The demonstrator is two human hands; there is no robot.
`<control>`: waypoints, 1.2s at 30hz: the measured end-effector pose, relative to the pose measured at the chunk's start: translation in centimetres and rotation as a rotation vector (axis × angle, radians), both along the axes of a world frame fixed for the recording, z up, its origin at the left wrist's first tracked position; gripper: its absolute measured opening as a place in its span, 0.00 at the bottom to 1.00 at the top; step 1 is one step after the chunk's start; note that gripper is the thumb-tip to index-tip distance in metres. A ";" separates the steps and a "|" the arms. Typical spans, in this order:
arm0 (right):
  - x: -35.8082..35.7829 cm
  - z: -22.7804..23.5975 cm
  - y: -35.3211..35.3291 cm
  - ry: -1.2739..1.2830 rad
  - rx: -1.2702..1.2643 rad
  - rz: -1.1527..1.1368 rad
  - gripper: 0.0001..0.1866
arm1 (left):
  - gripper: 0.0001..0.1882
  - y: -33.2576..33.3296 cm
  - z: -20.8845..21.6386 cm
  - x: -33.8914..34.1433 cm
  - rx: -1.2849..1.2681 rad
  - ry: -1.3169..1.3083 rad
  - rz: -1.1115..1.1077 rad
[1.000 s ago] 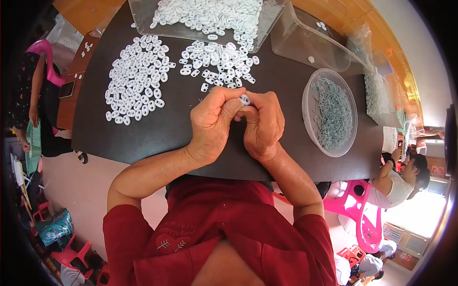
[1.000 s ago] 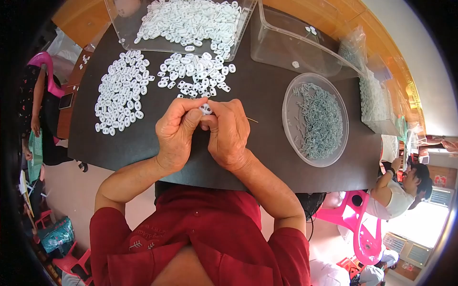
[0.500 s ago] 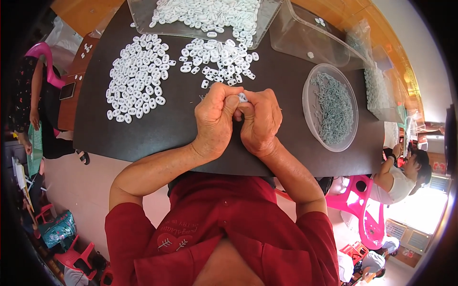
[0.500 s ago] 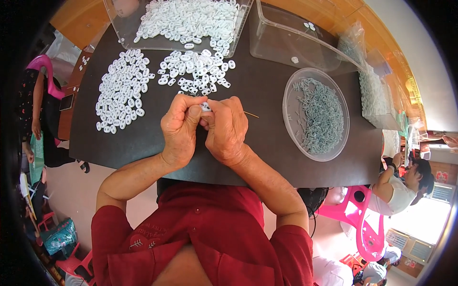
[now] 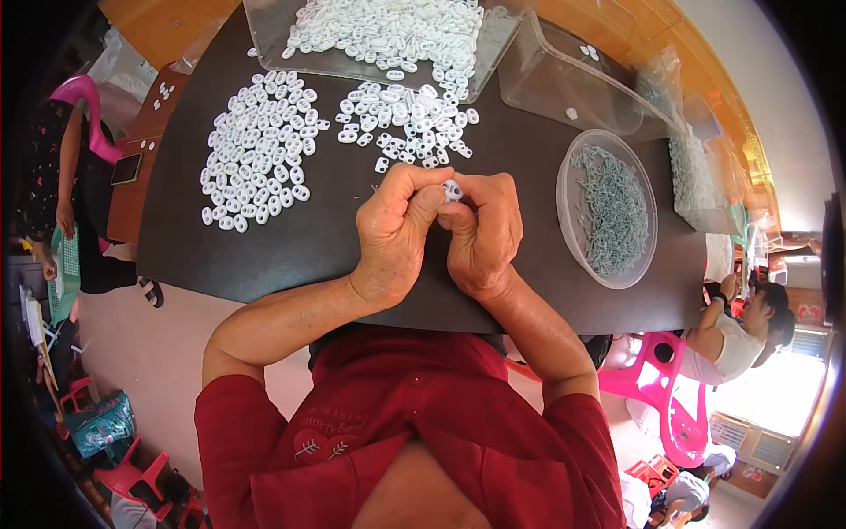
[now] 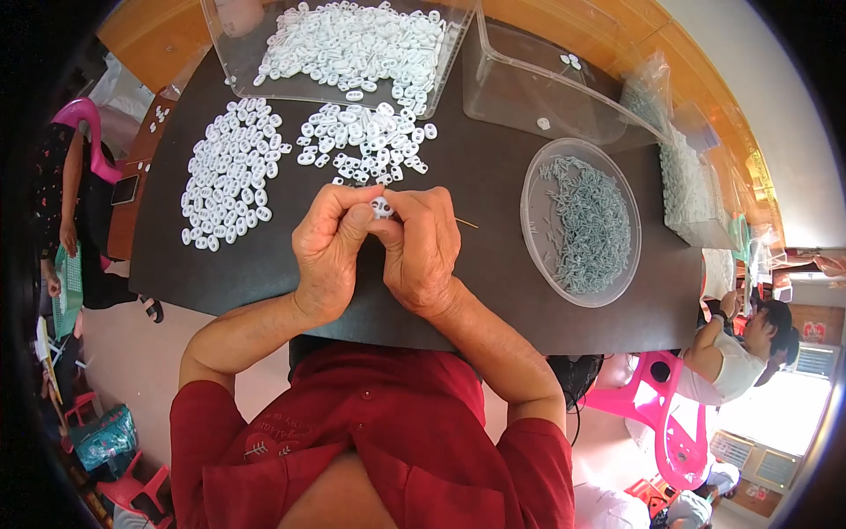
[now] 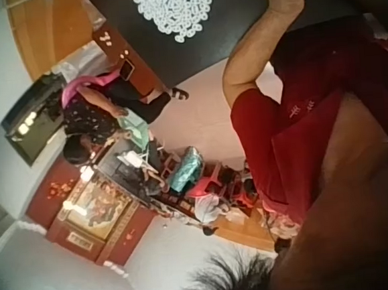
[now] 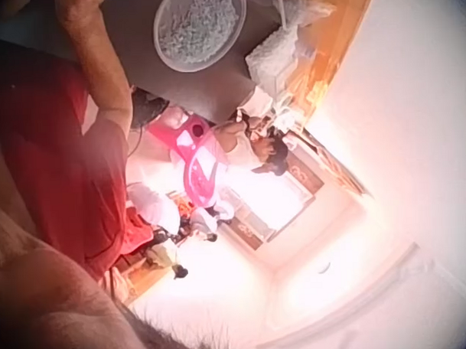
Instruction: Assembling small plastic rings with metal components by hand.
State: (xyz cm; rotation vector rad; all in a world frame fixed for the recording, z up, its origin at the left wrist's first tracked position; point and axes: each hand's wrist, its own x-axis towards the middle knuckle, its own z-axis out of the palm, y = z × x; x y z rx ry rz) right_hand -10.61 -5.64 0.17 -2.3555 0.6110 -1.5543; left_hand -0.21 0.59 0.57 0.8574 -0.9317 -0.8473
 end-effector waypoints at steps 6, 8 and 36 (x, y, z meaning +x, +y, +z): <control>-0.4 0.7 -0.2 0.017 -0.077 0.025 0.09 | 0.08 0.3 0.2 -0.2 -0.062 -0.026 0.025; -0.4 1.0 -0.1 0.018 -0.102 0.047 0.09 | 0.09 0.5 0.4 -0.1 -0.070 -0.110 0.061; 0.1 2.9 3.7 0.028 -0.007 0.198 0.17 | 0.12 6.0 1.5 -0.6 -0.033 -0.033 0.233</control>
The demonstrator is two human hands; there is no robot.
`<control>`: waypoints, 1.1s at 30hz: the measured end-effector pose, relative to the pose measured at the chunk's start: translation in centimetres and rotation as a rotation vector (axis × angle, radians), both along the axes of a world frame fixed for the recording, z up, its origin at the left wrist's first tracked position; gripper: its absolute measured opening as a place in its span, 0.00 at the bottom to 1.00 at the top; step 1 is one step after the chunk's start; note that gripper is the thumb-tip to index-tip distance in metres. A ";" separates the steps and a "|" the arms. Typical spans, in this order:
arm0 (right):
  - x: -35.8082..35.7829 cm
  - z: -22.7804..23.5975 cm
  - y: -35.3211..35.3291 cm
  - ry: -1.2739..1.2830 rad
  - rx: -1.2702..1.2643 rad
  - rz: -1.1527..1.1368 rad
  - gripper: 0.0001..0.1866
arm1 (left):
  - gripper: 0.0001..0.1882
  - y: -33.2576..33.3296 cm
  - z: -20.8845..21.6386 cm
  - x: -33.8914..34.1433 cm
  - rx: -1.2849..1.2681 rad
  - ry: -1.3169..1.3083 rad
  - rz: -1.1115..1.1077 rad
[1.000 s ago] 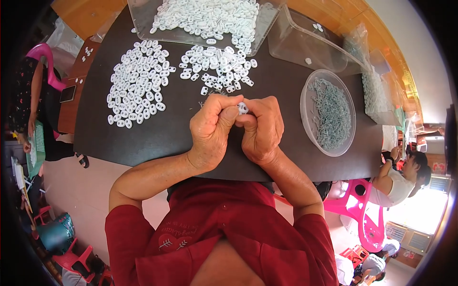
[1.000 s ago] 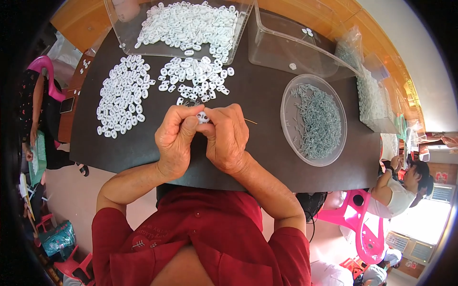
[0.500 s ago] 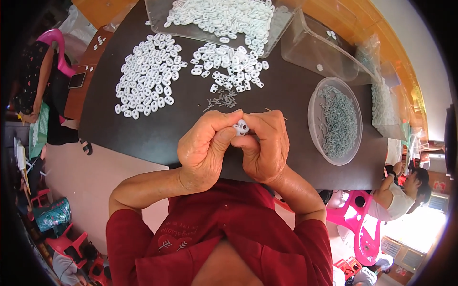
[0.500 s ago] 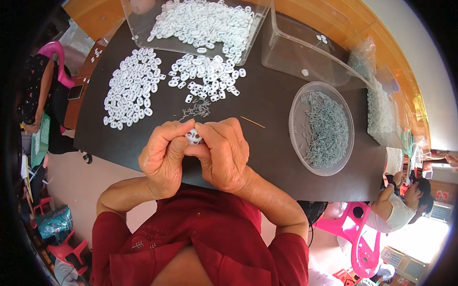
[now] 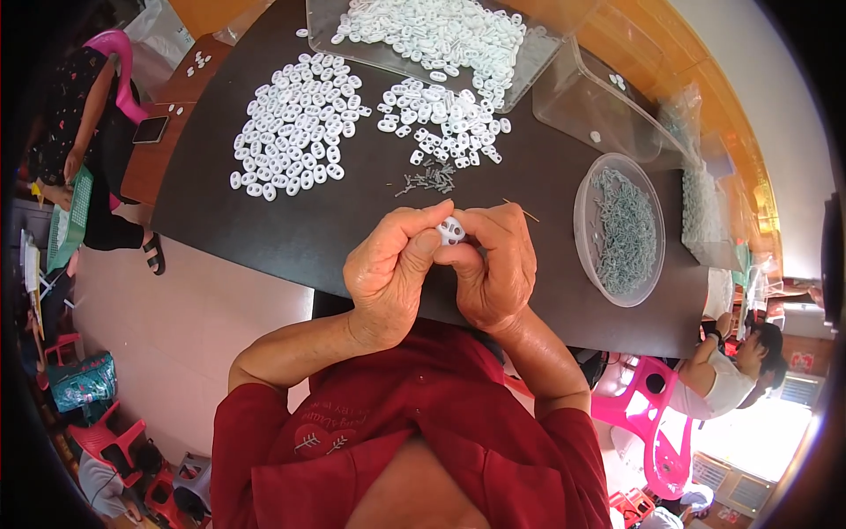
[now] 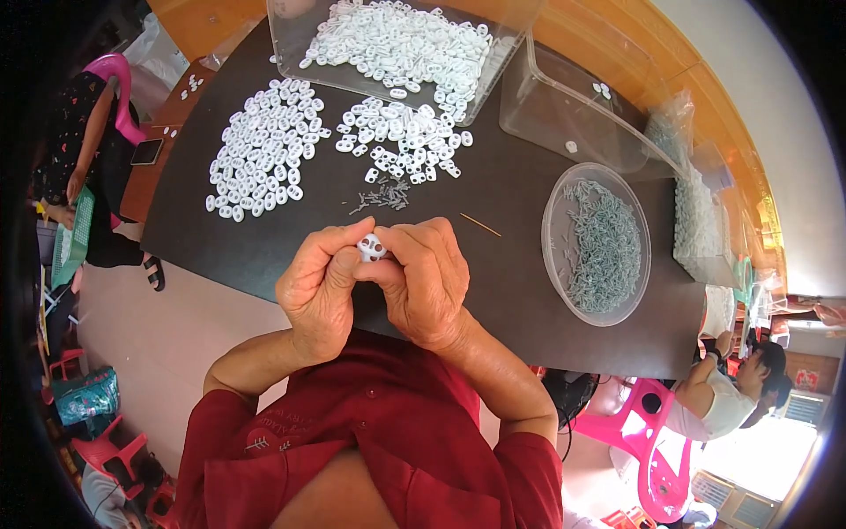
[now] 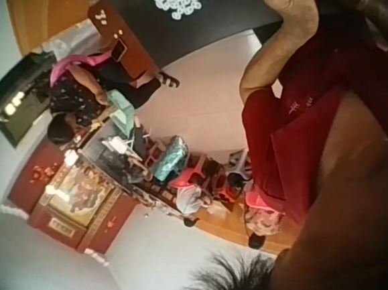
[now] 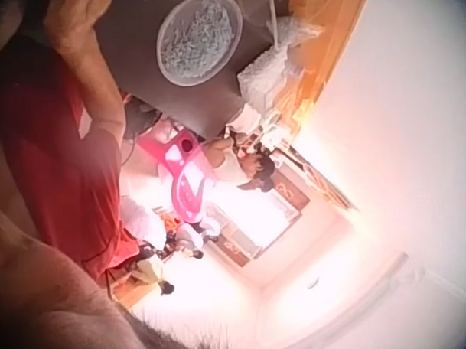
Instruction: Assembling small plastic rings with metal components by hand.
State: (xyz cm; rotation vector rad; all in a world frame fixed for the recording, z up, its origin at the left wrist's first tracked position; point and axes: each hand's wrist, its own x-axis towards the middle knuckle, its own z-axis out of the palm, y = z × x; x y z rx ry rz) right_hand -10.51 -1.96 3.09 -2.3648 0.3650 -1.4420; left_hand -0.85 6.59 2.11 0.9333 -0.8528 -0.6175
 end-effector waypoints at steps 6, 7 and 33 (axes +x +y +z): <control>0.0 -0.2 0.0 0.028 0.009 0.026 0.16 | 0.12 0.5 -0.4 0.3 0.010 -0.035 -0.019; 0.1 -0.4 -0.1 0.022 -0.032 0.028 0.16 | 0.12 0.6 -0.5 0.3 0.027 -0.044 -0.006; 0.3 -2.7 0.5 0.052 -0.033 -0.089 0.07 | 0.08 -1.2 -2.8 -2.1 0.035 -0.109 0.273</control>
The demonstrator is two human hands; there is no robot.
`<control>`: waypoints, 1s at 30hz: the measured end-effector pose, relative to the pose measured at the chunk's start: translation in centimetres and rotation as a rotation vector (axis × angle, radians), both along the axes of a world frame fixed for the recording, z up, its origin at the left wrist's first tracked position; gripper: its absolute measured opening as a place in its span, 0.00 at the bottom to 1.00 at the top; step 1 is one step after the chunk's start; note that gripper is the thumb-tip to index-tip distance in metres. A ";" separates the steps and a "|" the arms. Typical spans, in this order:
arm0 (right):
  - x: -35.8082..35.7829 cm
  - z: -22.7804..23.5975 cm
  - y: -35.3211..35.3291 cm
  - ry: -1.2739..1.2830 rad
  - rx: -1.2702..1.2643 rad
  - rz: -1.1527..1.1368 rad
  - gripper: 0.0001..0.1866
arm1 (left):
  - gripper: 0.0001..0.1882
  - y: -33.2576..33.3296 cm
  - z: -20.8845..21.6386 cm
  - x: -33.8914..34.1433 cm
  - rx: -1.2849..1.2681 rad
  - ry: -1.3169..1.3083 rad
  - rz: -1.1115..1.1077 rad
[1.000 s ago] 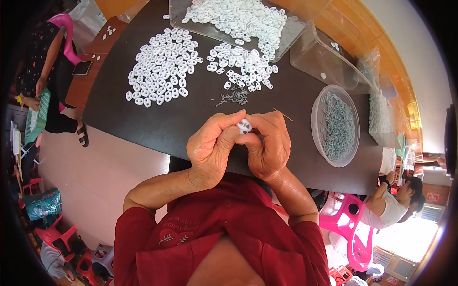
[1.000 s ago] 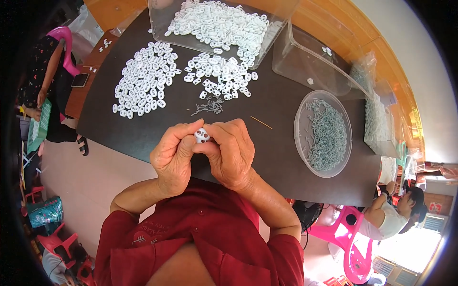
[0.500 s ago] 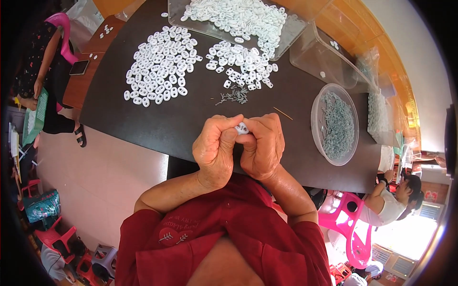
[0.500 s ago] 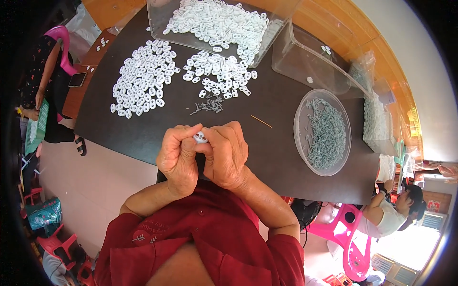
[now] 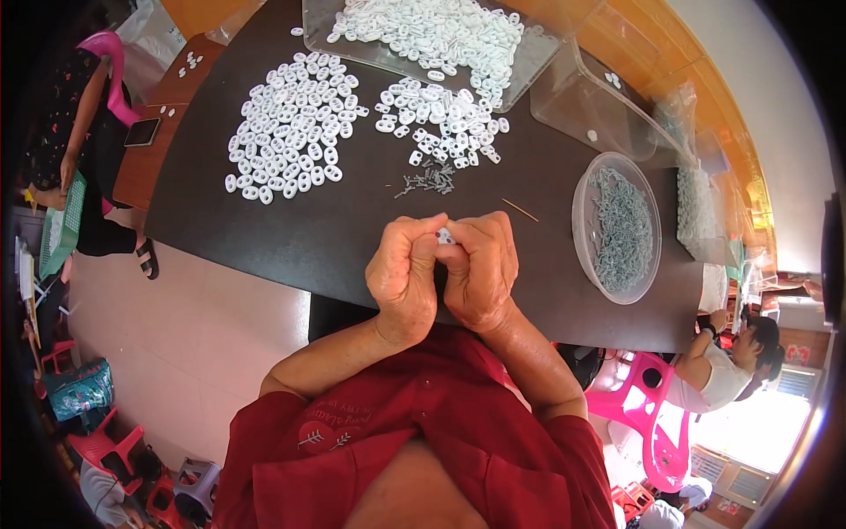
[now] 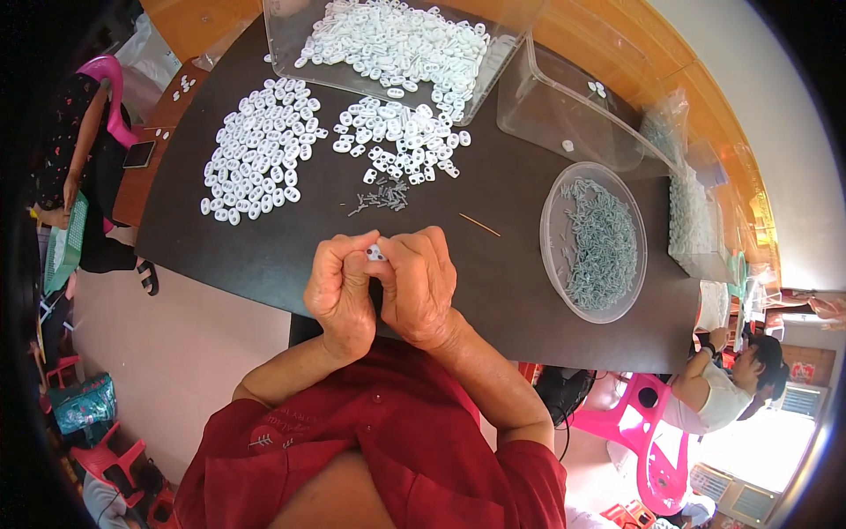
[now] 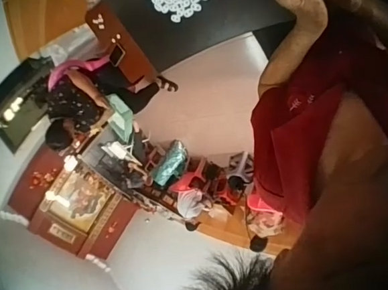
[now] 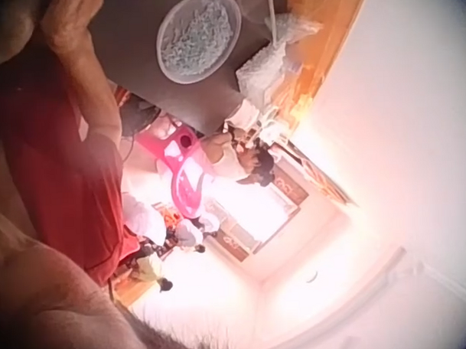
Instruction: Assembling small plastic rings with metal components by hand.
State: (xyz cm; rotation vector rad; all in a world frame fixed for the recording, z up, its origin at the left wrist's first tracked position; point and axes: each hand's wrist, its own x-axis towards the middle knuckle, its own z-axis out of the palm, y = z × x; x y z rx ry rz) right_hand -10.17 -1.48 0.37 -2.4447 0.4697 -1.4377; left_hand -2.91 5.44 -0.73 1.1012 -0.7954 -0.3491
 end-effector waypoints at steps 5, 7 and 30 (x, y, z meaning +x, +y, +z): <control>-0.1 1.4 -0.8 0.001 -0.014 0.054 0.16 | 0.11 -0.1 0.7 0.6 -0.005 0.054 -0.073; -0.4 1.7 -0.7 0.016 -0.016 0.028 0.16 | 0.11 -0.1 1.2 0.8 -0.013 0.091 -0.121; -6.3 11.3 -17.0 0.253 -0.260 -0.508 0.07 | 0.10 1.2 -0.6 8.5 0.391 -0.092 -0.101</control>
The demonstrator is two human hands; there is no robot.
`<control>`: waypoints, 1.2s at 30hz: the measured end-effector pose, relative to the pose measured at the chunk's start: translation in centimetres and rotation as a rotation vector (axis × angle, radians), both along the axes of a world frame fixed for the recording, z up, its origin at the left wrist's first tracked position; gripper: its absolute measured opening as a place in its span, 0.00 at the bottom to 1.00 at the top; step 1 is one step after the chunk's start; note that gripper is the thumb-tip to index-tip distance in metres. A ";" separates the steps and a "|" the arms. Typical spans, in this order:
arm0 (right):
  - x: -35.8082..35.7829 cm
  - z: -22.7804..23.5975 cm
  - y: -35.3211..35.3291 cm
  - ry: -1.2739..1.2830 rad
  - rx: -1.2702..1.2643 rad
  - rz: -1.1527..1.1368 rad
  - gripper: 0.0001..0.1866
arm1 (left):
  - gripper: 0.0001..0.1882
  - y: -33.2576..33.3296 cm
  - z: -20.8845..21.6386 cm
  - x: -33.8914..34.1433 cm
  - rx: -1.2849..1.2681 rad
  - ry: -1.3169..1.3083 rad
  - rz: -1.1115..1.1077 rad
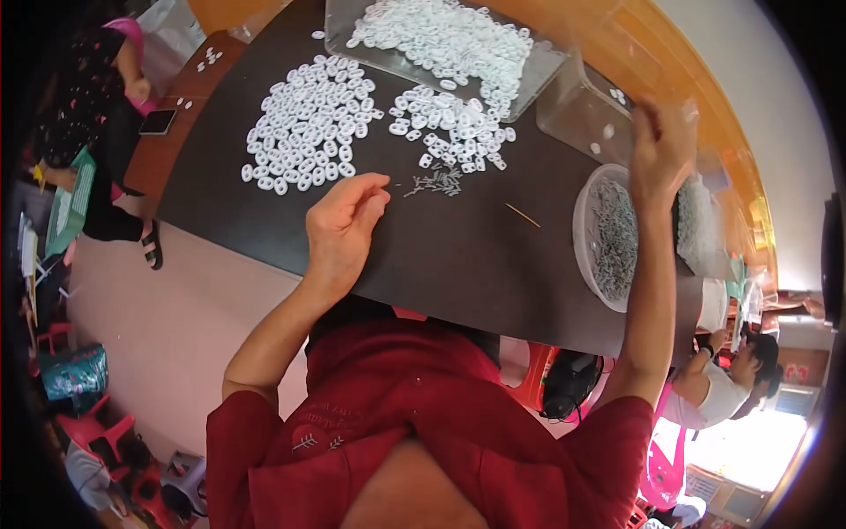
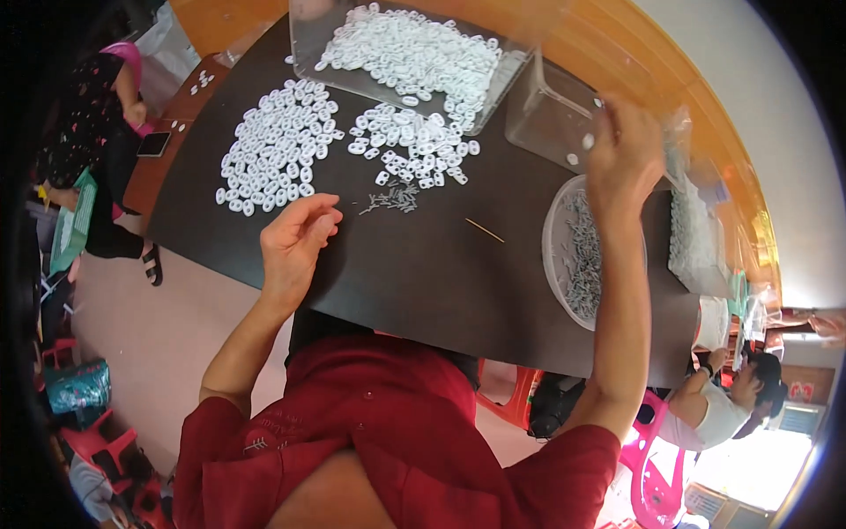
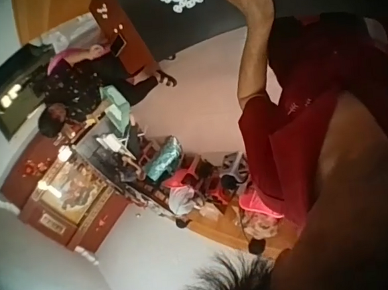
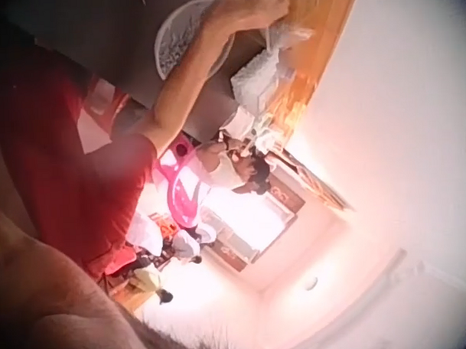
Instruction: Assembling small plastic rings with metal components by hand.
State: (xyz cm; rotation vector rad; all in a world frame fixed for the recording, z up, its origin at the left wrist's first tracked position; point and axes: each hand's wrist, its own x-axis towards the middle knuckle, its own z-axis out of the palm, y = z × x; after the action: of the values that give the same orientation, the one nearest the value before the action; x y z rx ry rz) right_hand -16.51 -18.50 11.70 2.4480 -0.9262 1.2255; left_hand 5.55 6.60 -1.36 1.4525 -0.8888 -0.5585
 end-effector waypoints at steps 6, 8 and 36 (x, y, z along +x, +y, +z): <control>3.7 -6.8 8.2 0.168 0.232 0.418 0.09 | 0.09 -1.4 0.4 0.4 0.016 -0.651 0.028; 4.5 -8.1 9.2 0.140 0.282 0.468 0.09 | 0.07 -2.1 0.2 0.3 0.064 -0.854 -0.005; 4.7 -9.6 13.5 -0.212 0.823 0.540 0.01 | 0.07 -6.8 1.5 1.8 -0.014 -0.680 -0.123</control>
State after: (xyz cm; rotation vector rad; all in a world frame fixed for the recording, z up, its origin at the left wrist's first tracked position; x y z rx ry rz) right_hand -11.82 -5.01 2.11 3.4384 -0.9997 1.5032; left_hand 7.33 -0.20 0.12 1.6057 -1.5157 -0.1309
